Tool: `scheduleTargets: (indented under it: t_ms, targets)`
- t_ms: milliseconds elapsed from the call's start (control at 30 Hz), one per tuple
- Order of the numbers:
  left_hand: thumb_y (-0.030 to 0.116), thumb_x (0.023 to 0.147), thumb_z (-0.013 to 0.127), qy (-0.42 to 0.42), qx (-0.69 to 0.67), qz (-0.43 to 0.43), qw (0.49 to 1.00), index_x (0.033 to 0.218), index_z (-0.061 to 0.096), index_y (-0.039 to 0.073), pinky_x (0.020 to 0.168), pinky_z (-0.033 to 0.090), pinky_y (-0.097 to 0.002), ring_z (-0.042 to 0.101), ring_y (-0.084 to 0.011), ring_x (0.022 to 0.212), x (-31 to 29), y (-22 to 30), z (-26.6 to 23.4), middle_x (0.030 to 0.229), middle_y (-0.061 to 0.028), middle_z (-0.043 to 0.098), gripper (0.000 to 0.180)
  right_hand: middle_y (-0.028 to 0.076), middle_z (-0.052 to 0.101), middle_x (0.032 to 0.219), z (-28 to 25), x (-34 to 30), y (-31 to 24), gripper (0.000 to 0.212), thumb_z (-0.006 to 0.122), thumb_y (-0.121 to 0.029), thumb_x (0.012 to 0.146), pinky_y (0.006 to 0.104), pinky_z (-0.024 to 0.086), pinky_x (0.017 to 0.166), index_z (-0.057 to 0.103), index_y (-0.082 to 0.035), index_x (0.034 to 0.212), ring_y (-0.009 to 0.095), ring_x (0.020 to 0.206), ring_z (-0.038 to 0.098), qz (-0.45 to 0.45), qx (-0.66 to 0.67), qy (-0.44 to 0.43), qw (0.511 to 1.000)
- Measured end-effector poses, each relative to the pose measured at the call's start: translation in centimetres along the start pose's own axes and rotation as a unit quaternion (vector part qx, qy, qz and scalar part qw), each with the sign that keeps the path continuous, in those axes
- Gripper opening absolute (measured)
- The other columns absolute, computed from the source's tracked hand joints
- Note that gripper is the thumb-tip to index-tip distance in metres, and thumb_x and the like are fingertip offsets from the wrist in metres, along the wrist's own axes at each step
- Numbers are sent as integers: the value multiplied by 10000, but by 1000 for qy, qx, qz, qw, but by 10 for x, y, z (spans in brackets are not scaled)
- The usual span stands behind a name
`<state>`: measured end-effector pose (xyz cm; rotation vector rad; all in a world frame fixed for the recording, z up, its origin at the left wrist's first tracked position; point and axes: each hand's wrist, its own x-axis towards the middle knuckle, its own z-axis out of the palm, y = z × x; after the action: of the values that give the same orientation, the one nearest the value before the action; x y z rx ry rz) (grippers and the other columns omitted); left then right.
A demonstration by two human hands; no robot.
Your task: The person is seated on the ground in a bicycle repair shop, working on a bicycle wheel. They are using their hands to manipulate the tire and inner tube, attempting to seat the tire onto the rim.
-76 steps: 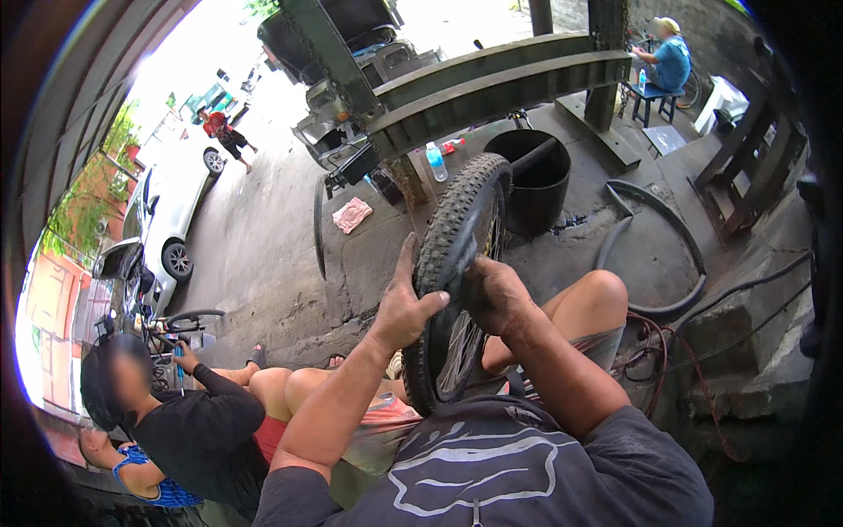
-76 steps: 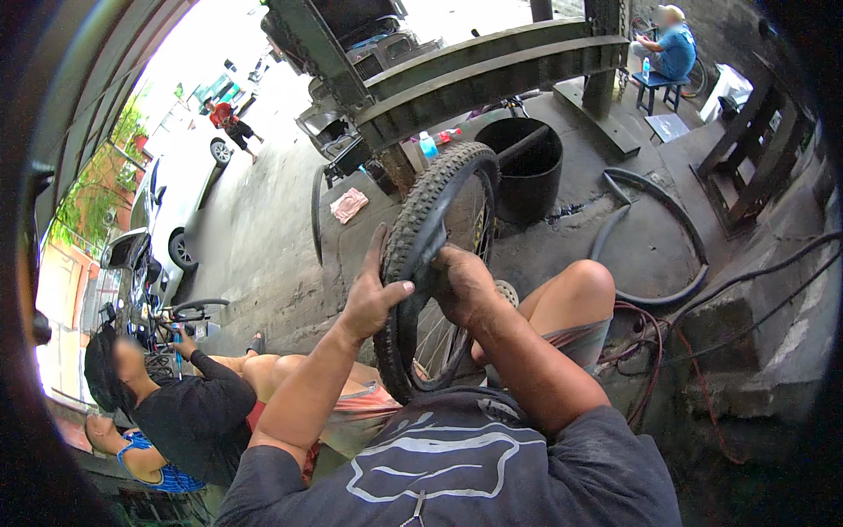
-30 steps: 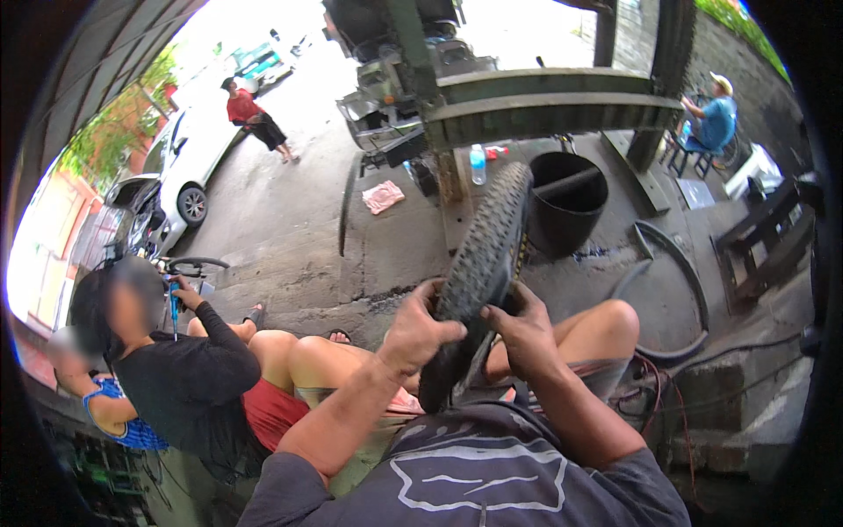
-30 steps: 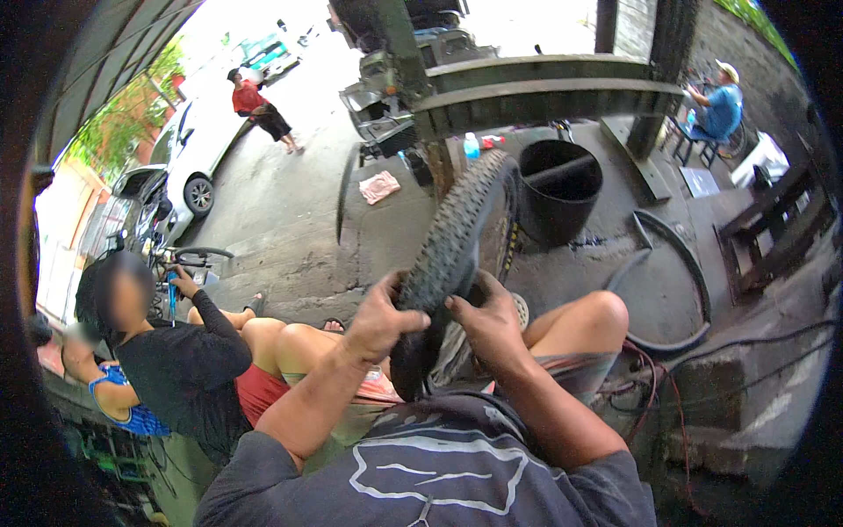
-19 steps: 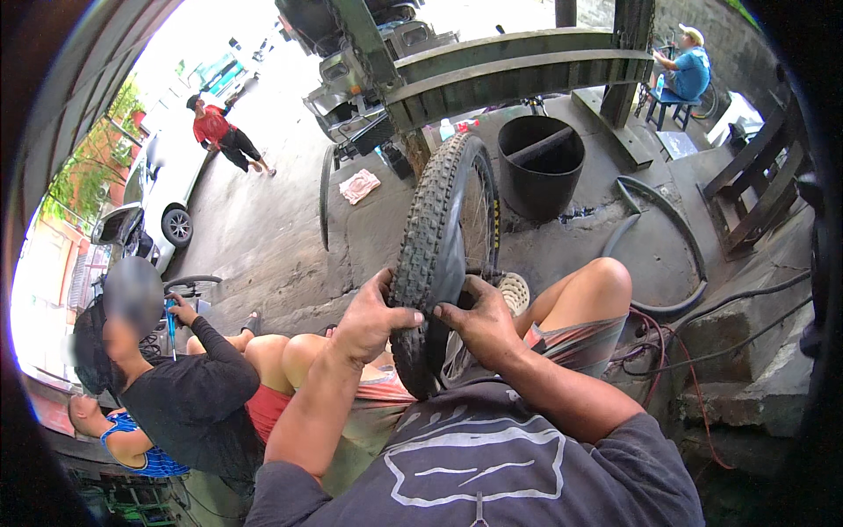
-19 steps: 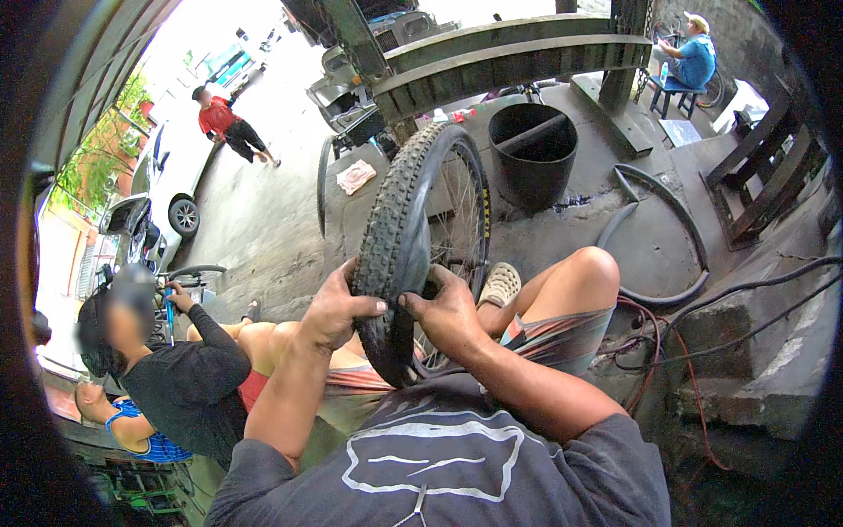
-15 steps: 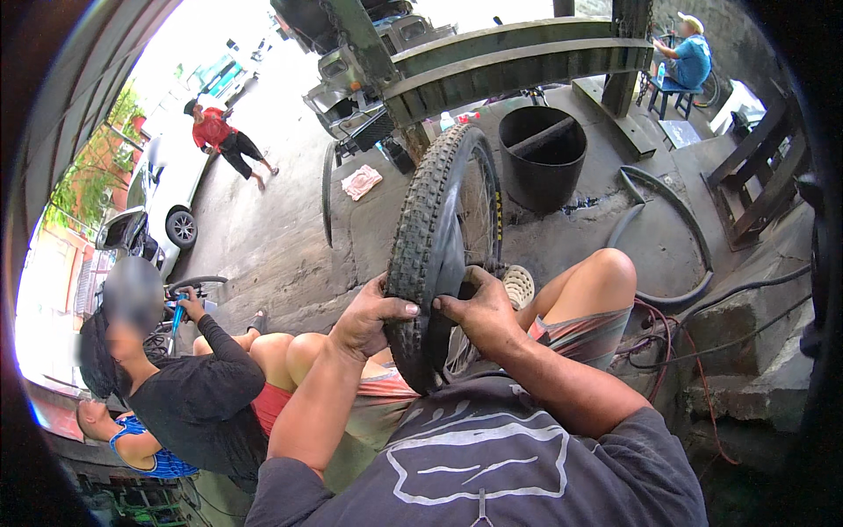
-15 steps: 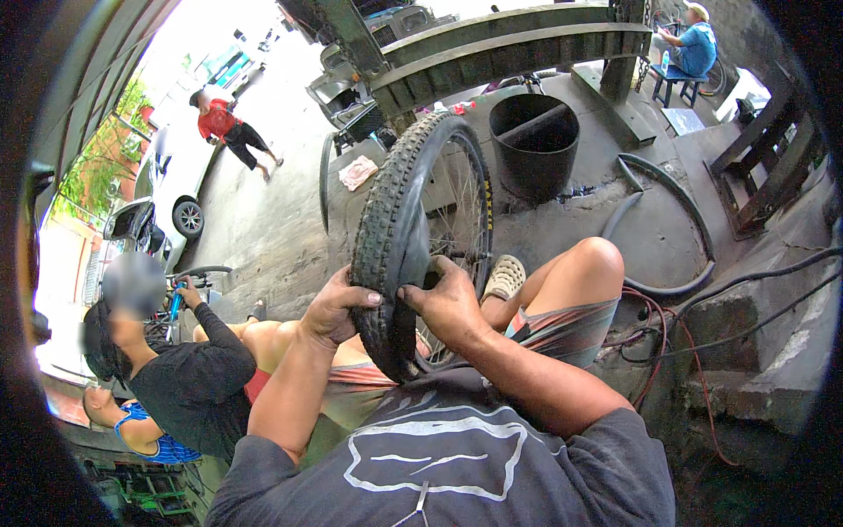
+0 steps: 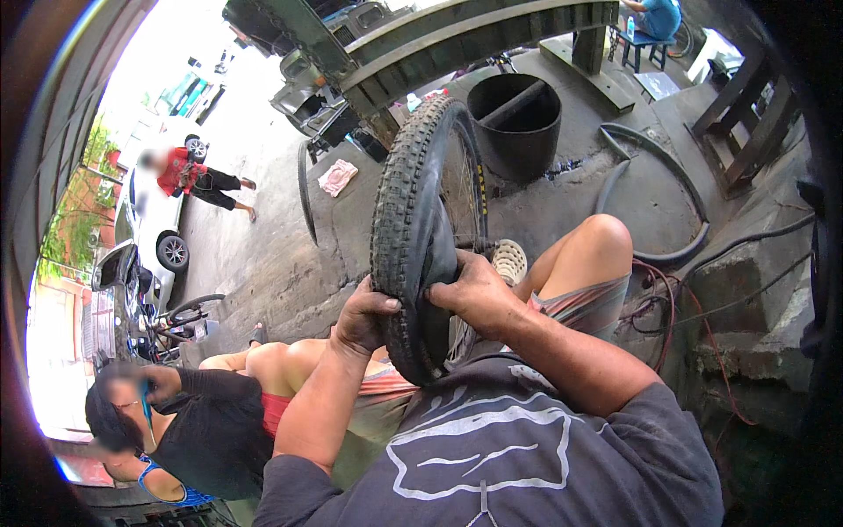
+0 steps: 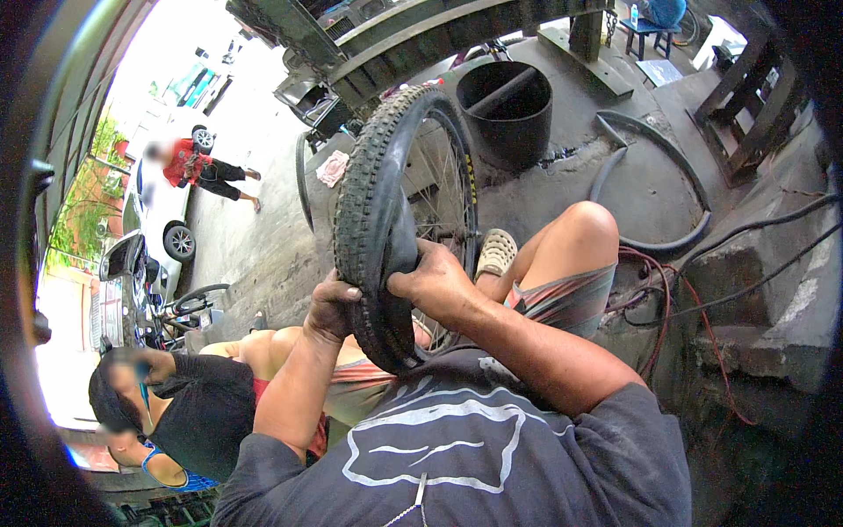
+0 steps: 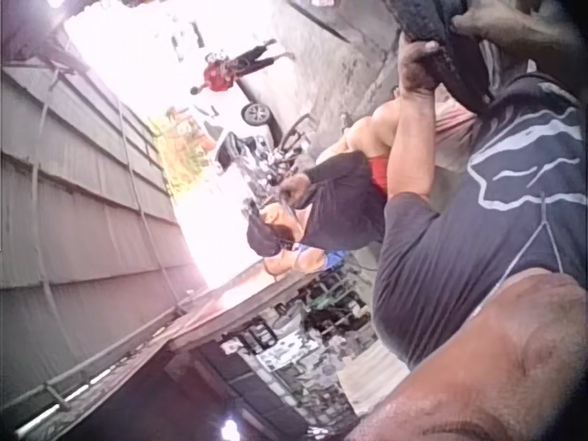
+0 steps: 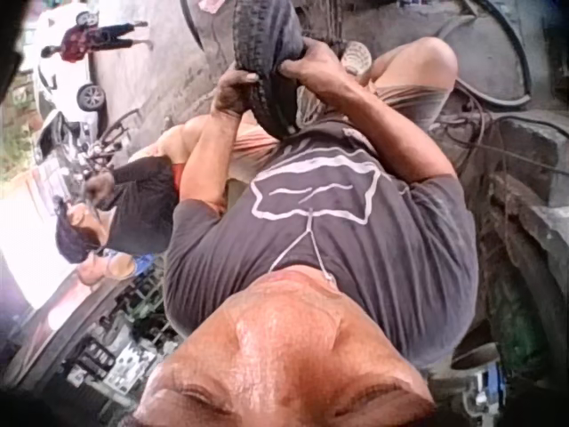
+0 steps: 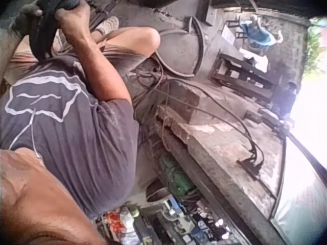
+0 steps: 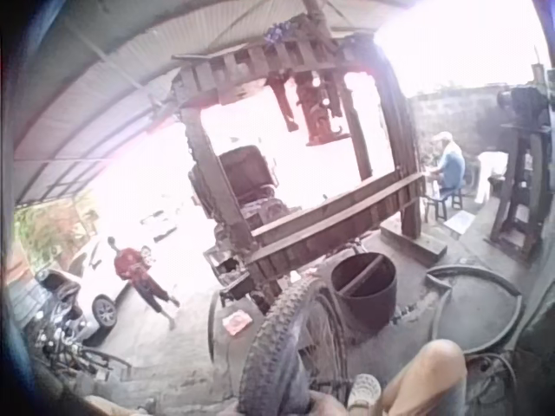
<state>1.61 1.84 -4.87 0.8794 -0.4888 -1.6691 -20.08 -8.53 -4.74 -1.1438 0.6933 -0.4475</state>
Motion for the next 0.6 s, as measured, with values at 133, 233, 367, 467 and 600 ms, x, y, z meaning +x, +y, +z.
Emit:
scheduleTargets:
  t_ms: [133,233,367,467,600]
  targets:
    - [12,828,797,8,33,-25,999,1461,625,-103,1105,625,-457,799,-328,1183,-1,17,3,1310,-219,794,666,205,801,1213,2,-10,1,537,777,-76,925,374,633,968,637,122,1403,237,1068,783,-16,49,-33,998]
    - [31,832,880,77,138,-2,987,1447,622,-89,1071,639,-426,803,-289,1150,-11,19,18,1283,-197,800,678,186,775,1317,11,-4,35,576,781,-73,997,371,625,1028,572,95,1507,232,1158,761,-29,-24,-22,999]
    - [71,807,960,206,485,53,849,1404,629,-72,1026,627,-377,789,-218,1106,-26,17,77,1237,-126,803,697,231,797,1284,21,7,61,549,818,-141,975,414,598,1079,631,77,1443,266,1183,773,-54,23,8,998]
    - [23,828,899,224,522,58,821,1388,639,-67,1017,629,-371,790,-215,1103,-36,13,62,1235,-116,802,624,205,779,1316,12,3,50,562,788,-82,994,394,581,1093,593,91,1491,233,1184,739,-24,-23,-31,999]
    - [-45,837,818,204,392,79,893,1392,660,-60,1039,626,-393,793,-233,1105,-40,4,49,1244,-125,804,578,183,799,1257,18,-1,36,561,777,-80,933,375,595,1045,622,82,1447,212,1147,748,-54,-54,-12,997]
